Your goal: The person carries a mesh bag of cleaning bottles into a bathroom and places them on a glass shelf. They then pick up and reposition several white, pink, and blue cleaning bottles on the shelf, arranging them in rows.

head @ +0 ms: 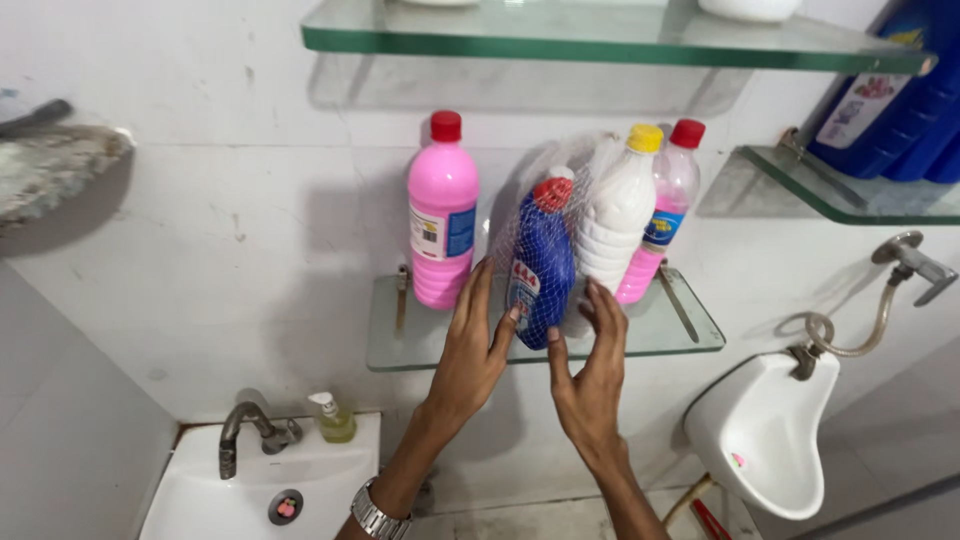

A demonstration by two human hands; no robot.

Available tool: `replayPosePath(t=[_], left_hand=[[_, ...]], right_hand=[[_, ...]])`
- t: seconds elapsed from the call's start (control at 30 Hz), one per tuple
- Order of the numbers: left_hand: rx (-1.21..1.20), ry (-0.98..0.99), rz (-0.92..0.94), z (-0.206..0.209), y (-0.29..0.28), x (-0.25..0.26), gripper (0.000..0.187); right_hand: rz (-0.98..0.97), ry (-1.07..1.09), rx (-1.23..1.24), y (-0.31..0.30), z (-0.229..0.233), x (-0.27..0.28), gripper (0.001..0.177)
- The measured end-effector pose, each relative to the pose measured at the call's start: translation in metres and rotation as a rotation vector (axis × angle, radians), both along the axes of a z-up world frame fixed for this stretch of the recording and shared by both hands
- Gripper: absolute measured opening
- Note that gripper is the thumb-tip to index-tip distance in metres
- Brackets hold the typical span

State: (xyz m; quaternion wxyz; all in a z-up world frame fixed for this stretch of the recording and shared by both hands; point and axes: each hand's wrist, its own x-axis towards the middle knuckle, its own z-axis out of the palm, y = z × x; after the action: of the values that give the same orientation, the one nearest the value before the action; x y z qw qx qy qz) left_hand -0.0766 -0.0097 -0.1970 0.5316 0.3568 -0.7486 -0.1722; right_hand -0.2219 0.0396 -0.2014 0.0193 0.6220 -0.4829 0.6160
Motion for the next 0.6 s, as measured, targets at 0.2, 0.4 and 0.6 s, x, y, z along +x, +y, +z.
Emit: replayPosePath(t=[0.2, 0.4, 0.6], left_hand=[[0.154, 0.061, -0.122, -0.015, -0.014, -0.014, 0.081], [0.135, 0.042, -0.209, -0.008, -0.016, -0.014, 0.102], [0.139, 0.024, -0.216, -0.01, -0.022, -0.026, 0.11]], right_hand=[[0.066, -0.065, 0.135, -0.001, -0.023, 0.008, 0.063], [0.111, -0.075, 0.179, -0.002, -0.025, 0.009, 0.062], [-0.011, -0.024, 0.061, 0.001, -0.025, -0.013, 0.049]])
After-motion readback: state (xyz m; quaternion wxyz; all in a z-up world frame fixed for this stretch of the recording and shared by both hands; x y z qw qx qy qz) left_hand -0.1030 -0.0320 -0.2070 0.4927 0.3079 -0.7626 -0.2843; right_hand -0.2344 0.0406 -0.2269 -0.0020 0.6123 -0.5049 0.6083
